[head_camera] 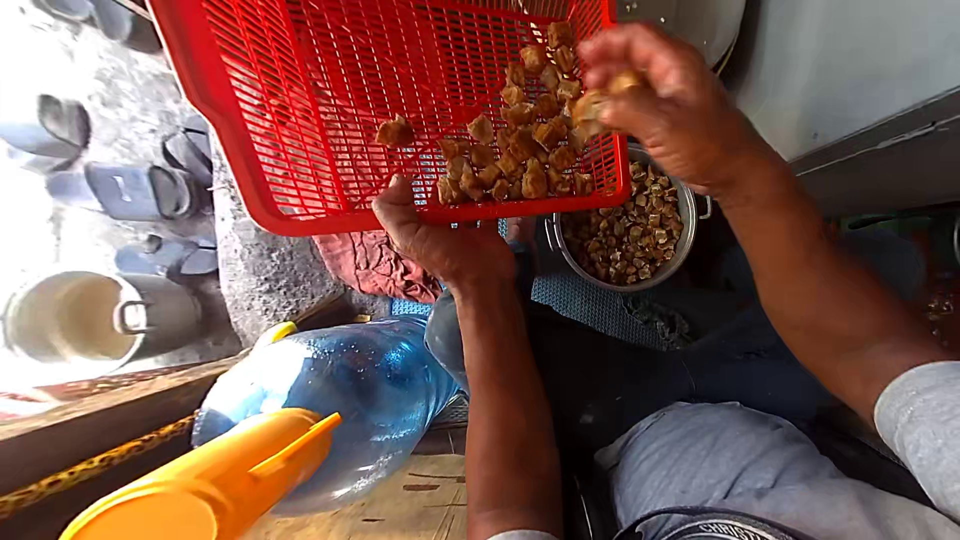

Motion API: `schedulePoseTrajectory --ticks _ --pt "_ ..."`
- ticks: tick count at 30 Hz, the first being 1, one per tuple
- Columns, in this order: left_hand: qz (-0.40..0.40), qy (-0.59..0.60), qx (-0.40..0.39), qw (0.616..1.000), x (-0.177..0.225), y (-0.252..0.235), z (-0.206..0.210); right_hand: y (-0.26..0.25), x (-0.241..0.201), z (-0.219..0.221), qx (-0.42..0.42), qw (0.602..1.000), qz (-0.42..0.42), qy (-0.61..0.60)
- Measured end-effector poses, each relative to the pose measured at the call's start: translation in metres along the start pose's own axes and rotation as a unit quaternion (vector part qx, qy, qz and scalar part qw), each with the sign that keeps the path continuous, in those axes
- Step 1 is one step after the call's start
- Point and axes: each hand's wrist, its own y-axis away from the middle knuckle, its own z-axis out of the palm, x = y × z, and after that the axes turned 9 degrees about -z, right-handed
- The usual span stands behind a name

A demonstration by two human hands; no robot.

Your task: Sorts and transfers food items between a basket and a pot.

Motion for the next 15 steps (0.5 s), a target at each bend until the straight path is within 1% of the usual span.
schedulePoseTrajectory --ticks 2,3,5,7,8,9,10,11,12,13,14,15 --pt "-0.006 0.007 0.006 1.0 0.0 0.001 0.001 -0.016 -0.012 0.021 -0.027 1.0 -0.007 0.012" --pt "-0.009 0.009 0.014 1.0 0.001 0.001 0.001 -0.017 -0.011 0.026 -0.017 1.0 -0.018 0.001" --pt "-0.01 0.015 0.033 0.999 0.002 0.0 0.0 -0.008 0.0 0.025 0.049 0.996 -0.045 -0.056" --pt "0.0 0.024 0.038 0.999 0.002 -0.003 -0.001 0.012 0.02 0.016 0.132 0.981 -0.065 -0.126" --pt "0.001 0.028 0.036 0.999 0.003 -0.005 -0.002 0.024 0.033 0.009 0.168 0.973 -0.058 -0.144" --pt "-0.006 0.032 0.035 0.999 0.003 -0.006 -0.004 0.037 0.048 0.002 0.199 0.969 -0.03 -0.143" --pt "-0.015 0.035 0.031 0.999 0.004 -0.008 -0.006 0.051 0.069 -0.003 0.216 0.968 0.019 -0.123" --pt "-0.019 0.035 0.018 0.999 0.004 -0.01 -0.008 0.065 0.097 -0.007 0.21 0.97 0.087 -0.081" --pt "-0.018 0.037 0.0 0.999 0.003 -0.012 -0.011 0.081 0.128 -0.007 0.174 0.97 0.167 -0.018" --pt "-0.017 0.037 -0.011 0.999 0.003 -0.013 -0.012 0.098 0.16 -0.005 0.1 0.961 0.253 0.056" --pt "-0.015 0.036 -0.017 0.999 0.003 -0.014 -0.011 0.111 0.19 0.0 0.011 0.937 0.328 0.122" --pt "-0.013 0.035 -0.016 0.999 0.003 -0.013 -0.01 0.123 0.214 0.007 -0.072 0.909 0.371 0.175"
